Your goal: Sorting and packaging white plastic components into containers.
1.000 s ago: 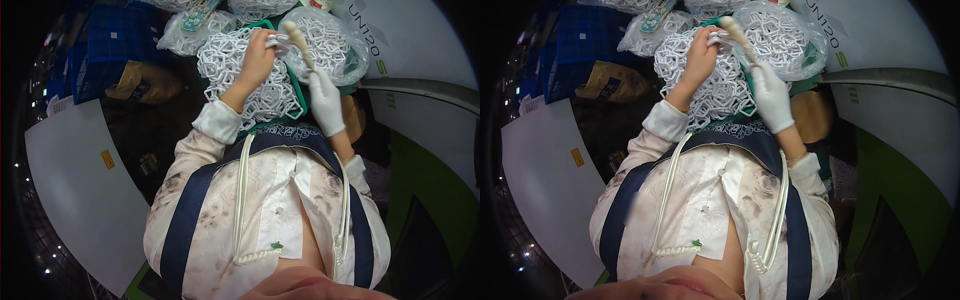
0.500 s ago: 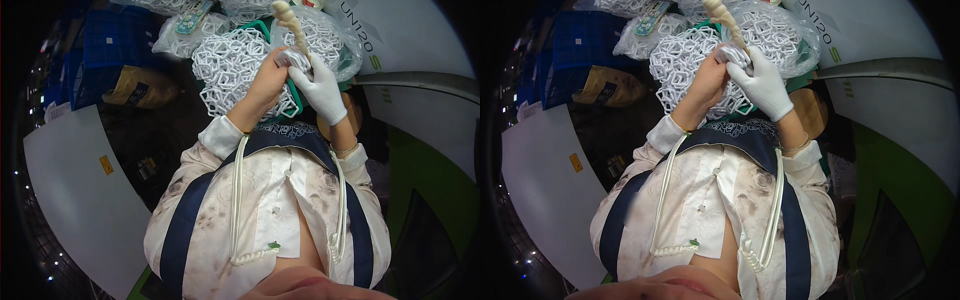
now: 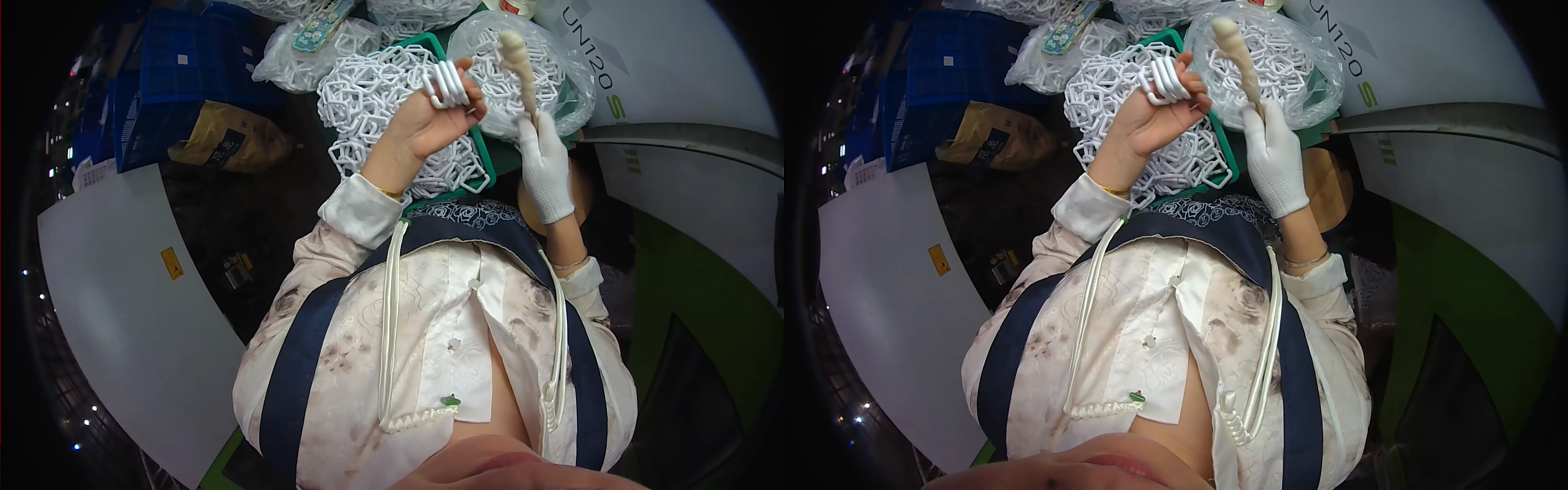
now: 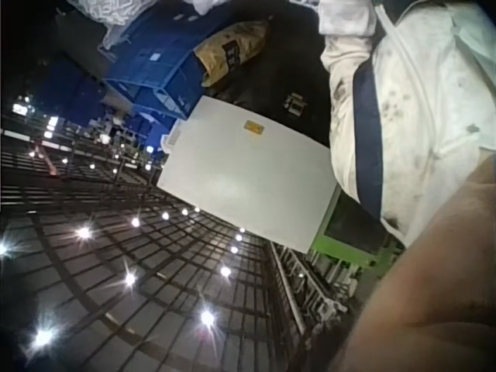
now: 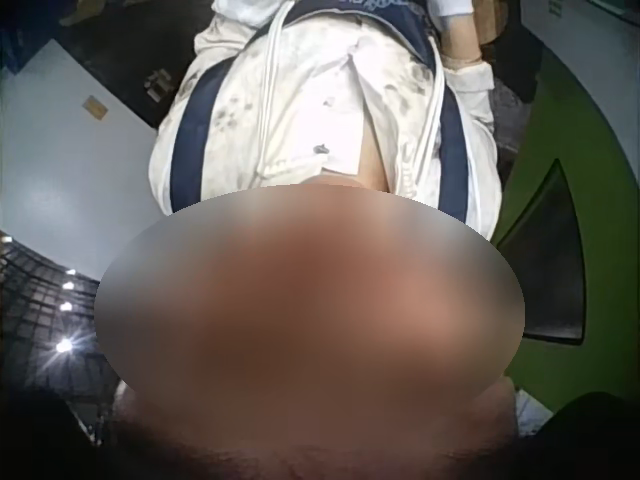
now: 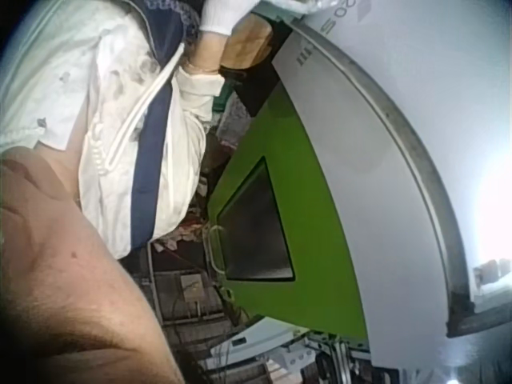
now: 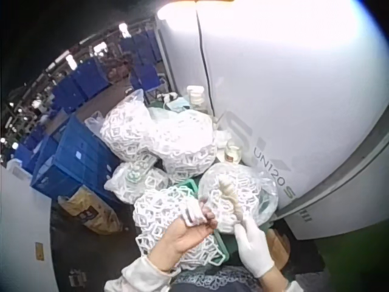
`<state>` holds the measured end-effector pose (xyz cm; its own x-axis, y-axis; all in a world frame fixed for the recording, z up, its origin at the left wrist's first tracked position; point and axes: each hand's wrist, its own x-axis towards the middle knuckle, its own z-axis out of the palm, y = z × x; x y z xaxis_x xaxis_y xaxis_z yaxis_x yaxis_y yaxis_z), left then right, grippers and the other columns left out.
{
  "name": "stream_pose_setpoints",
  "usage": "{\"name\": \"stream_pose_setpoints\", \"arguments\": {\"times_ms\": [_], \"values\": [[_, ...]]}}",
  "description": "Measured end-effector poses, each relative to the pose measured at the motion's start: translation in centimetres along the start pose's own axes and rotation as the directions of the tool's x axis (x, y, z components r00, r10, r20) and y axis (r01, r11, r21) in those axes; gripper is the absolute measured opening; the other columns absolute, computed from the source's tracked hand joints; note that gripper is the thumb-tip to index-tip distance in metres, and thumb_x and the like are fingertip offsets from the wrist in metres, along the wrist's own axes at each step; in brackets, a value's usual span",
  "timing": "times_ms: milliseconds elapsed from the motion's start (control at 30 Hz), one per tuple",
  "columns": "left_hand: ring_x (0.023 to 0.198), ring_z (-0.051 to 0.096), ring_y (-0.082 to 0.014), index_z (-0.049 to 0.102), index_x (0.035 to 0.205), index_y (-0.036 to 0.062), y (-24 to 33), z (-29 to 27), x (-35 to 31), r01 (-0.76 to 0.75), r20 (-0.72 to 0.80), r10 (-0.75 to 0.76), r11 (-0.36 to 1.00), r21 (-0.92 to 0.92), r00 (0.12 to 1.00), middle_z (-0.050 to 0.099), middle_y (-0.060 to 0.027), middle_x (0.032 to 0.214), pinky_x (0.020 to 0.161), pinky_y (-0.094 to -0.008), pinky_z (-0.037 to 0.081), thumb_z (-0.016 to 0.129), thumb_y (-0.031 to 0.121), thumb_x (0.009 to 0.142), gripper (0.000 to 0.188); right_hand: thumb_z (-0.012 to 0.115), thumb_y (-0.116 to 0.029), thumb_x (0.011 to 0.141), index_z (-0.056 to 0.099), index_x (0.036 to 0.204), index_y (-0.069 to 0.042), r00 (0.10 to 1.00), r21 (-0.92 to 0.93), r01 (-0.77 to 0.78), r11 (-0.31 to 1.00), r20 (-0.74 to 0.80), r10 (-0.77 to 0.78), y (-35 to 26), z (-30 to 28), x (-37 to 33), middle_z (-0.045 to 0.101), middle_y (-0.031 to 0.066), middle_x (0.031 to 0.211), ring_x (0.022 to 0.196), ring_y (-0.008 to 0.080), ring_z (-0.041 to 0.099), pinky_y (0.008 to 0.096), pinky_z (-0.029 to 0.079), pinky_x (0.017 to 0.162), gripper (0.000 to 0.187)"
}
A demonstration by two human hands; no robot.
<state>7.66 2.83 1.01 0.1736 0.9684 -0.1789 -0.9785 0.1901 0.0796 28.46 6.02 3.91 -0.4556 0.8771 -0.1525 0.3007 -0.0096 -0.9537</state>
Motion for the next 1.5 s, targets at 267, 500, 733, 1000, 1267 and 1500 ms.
{"name": "stream_pose_setpoints", "arguments": {"times_ms": [267, 500, 733, 1000, 1267, 1500], "values": [[0.141, 0.04, -0.0331, 0.036, 0.147, 0.003, -3.6, 2.4, 0.6, -0.023, -0.086, 0.048, 0.961, 0.277, 0.995, 0.042, -0.0171, 0.151, 0.118, -0.0456, 0.035, 0.052, 0.013, 0.101, 0.05, 0.064, -0.016, 0.094, 0.064, 0.103, 0.001, 0.99, 0.279, 0.114, 0.953, 0.044, -0.132, -3.0, 2.0, 1.2, 0.063, 0.0019, 0.087, 0.079, 0.0084, 0.055, 0.0244, 0.045, 0.072, 0.02], [0.131, 0.051, -0.0293, 0.04, 0.143, 0.002, -3.4, 2.5, 0.0, -0.031, 0.014, 0.029, 0.989, 0.148, 0.999, 0.053, -0.0184, 0.139, 0.115, -0.0432, 0.04, 0.05, 0.007, 0.101, 0.044, 0.066, -0.011, 0.093, 0.058, 0.104, 0.0, 0.987, 0.107, 0.146, 0.984, -0.08, -0.138, -2.3, 1.3, 1.6, 0.047, -0.0042, 0.08, 0.072, 0.0038, 0.043, 0.0206, 0.039, 0.066, 0.017], [0.119, 0.058, -0.025, 0.046, 0.14, 0.0024, -2.8, 0.9, 0.3, 0.077, 0.171, -0.069, 0.996, -0.04, 0.983, 0.057, -0.0152, 0.13, 0.11, -0.0418, 0.044, 0.051, 0.004, 0.101, 0.04, 0.073, -0.008, 0.088, 0.053, 0.11, 0.001, 0.961, 0.117, 0.247, 0.962, -0.158, -0.228, -4.5, 3.2, 0.9, 0.042, -0.0064, 0.077, 0.066, 0.001, 0.037, 0.0169, 0.034, 0.06, 0.031], [0.119, 0.058, -0.026, 0.048, 0.138, 0.0017, -2.8, 0.4, -0.1, -0.04, -0.01, 0.043, 0.983, 0.18, 0.999, 0.06, -0.0131, 0.128, 0.107, -0.0447, 0.046, 0.056, 0.006, 0.099, 0.04, 0.071, -0.007, 0.087, 0.052, 0.111, 0.0, 0.968, 0.038, 0.235, 0.971, -0.094, -0.231, -4.7, 3.4, 0.4, 0.047, -0.0034, 0.077, 0.063, 0.0031, 0.041, 0.0209, 0.038, 0.056, 0.031], [0.133, 0.048, -0.0316, 0.044, 0.142, 0.0017, -2.1, 2.1, -0.2, -0.149, -0.001, 0.15, 0.981, 0.122, 0.989, 0.053, -0.017, 0.138, 0.118, -0.0481, 0.035, 0.049, 0.005, 0.101, 0.042, 0.057, -0.015, 0.1, 0.055, 0.113, 0.001, 0.953, -0.001, 0.179, 0.984, -0.249, -0.173, -1.7, 0.3, 0.7, 0.059, 0.0035, 0.086, 0.072, 0.0062, 0.05, 0.0239, 0.044, 0.064, 0.021], [0.126, 0.054, -0.0272, 0.049, 0.136, 0.0057, -0.3, 4.3, -0.2, -0.238, -0.026, 0.254, 0.935, 0.263, 0.967, 0.057, -0.0133, 0.131, 0.113, -0.0482, 0.04, 0.053, 0.008, 0.101, 0.036, 0.044, -0.019, 0.105, 0.062, 0.103, -0.002, 0.96, -0.201, 0.018, 0.979, -0.271, -0.073, 1.8, -3.7, 0.3, 0.048, 0.0014, 0.074, 0.068, 0.0099, 0.045, 0.027, 0.041, 0.064, 0.025]]}}
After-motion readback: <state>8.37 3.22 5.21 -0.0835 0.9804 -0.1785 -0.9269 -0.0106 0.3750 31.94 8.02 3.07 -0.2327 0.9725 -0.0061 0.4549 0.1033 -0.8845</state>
